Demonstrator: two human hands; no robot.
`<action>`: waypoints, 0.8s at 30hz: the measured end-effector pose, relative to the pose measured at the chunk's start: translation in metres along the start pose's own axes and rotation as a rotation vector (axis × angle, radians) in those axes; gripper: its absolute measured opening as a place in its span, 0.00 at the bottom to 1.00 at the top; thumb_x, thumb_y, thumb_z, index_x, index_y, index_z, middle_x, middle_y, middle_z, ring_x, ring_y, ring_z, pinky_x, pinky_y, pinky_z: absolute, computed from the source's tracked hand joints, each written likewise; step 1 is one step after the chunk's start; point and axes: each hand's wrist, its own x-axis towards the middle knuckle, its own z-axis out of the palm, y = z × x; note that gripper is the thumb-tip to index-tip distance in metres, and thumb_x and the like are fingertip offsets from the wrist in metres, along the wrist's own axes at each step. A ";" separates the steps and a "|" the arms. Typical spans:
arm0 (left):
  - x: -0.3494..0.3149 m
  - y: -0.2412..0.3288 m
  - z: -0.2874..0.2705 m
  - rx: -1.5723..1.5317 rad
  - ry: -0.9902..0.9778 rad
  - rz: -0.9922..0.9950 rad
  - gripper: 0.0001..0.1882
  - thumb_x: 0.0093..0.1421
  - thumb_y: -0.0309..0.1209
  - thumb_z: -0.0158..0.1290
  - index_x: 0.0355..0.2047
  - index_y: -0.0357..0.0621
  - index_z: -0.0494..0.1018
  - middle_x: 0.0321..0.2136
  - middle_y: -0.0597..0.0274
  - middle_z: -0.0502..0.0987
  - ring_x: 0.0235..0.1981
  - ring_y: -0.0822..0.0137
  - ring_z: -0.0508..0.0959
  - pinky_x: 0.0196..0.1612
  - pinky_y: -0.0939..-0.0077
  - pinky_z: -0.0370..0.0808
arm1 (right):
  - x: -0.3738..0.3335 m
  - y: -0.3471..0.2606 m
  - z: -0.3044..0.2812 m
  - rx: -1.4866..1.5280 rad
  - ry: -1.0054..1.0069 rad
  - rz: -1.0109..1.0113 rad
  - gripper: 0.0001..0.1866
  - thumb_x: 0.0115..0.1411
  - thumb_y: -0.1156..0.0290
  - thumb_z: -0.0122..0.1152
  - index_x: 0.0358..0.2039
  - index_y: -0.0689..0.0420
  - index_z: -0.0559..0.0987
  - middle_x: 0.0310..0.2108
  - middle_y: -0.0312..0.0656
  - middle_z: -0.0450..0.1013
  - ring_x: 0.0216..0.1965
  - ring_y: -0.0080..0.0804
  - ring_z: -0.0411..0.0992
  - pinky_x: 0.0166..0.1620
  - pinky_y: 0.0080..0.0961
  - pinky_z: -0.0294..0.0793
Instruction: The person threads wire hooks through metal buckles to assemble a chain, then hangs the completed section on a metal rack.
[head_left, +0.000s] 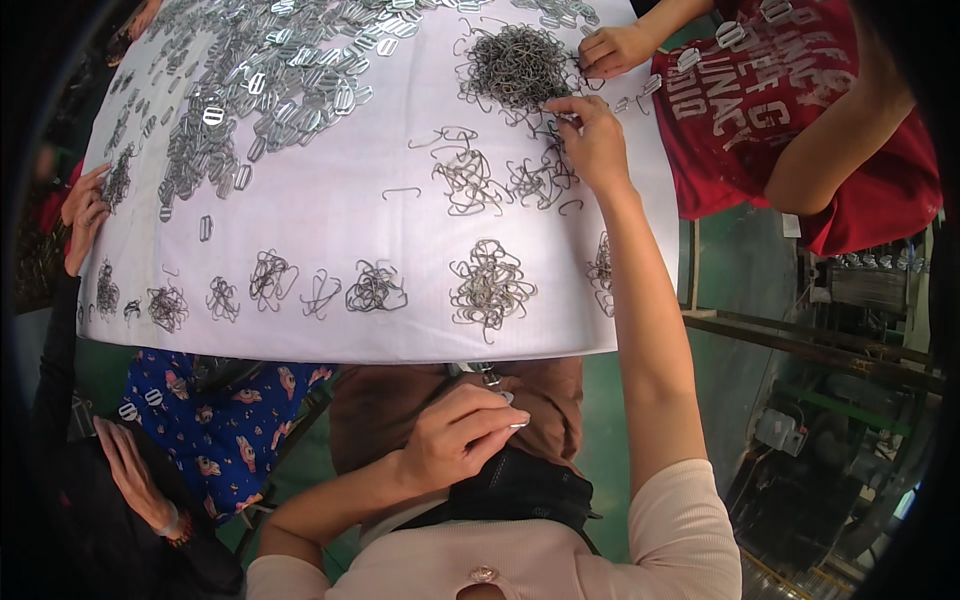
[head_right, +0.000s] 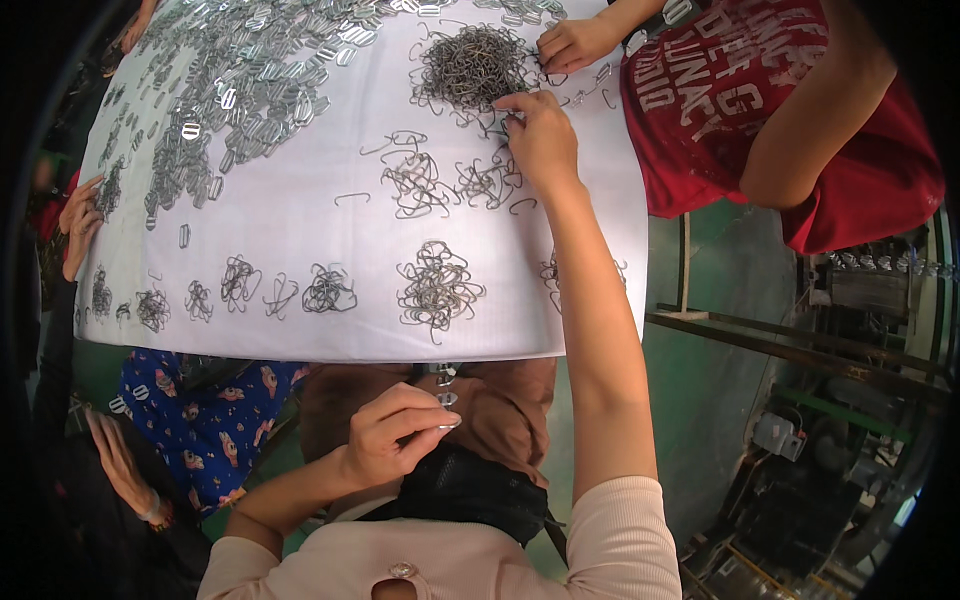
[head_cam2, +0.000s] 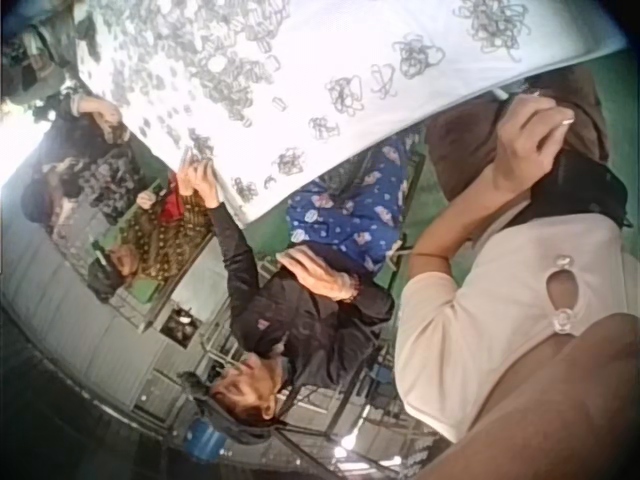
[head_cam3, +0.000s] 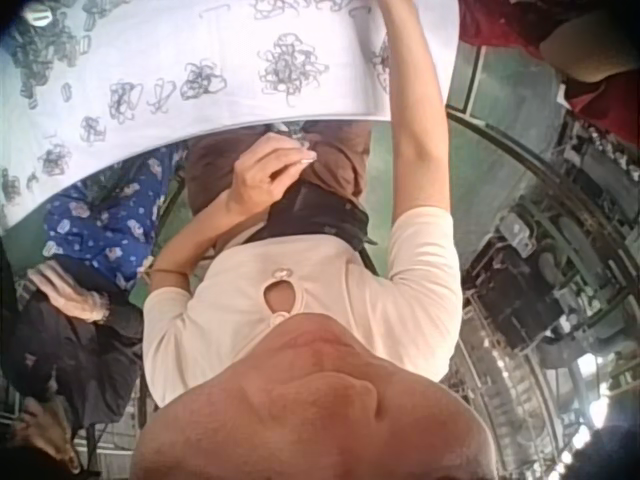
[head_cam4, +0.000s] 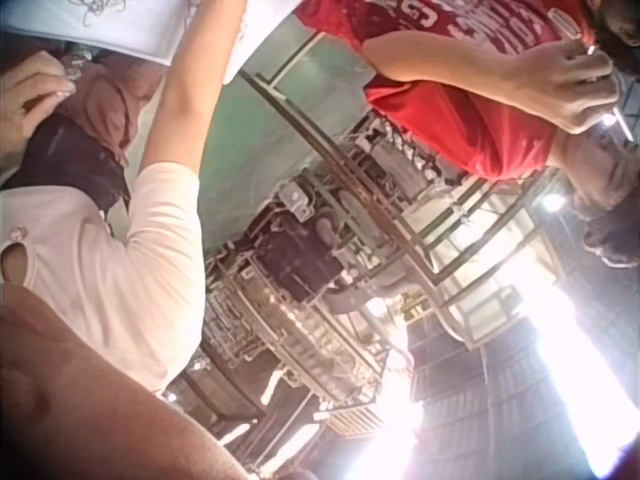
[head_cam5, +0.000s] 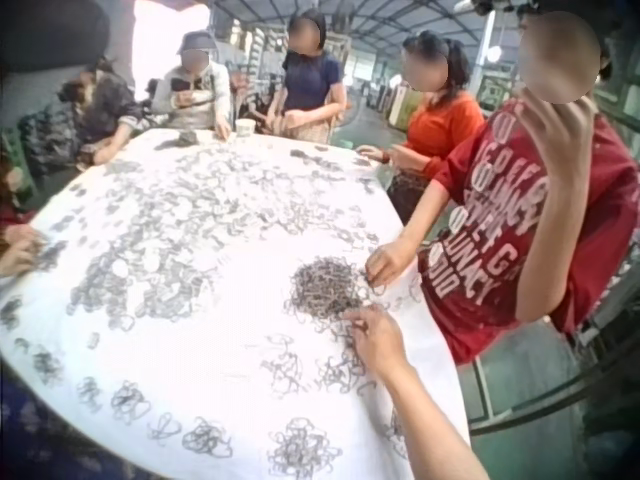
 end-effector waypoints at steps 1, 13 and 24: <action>0.000 0.000 0.000 -0.002 0.000 -0.001 0.14 0.44 0.16 0.57 0.33 0.40 0.75 0.28 0.61 0.72 0.26 0.64 0.73 0.28 0.76 0.72 | 0.003 0.004 -0.001 -0.039 -0.003 0.067 0.08 0.48 0.73 0.56 0.30 0.50 0.80 0.34 0.40 0.72 0.34 0.37 0.72 0.36 0.32 0.71; -0.004 0.003 -0.003 0.027 0.031 0.003 0.13 0.44 0.16 0.57 0.32 0.40 0.76 0.28 0.60 0.73 0.25 0.65 0.73 0.27 0.77 0.72 | 0.040 -0.031 0.008 -0.422 -0.305 0.511 0.14 0.46 0.69 0.57 0.36 0.56 0.78 0.35 0.43 0.76 0.39 0.41 0.74 0.41 0.34 0.72; -0.008 0.015 -0.005 0.066 0.060 -0.015 0.11 0.46 0.16 0.56 0.31 0.38 0.76 0.28 0.58 0.74 0.23 0.69 0.74 0.24 0.81 0.72 | -0.026 -0.026 -0.026 0.805 0.244 0.432 0.17 0.49 0.79 0.59 0.39 0.66 0.67 0.26 0.41 0.73 0.26 0.25 0.74 0.26 0.16 0.71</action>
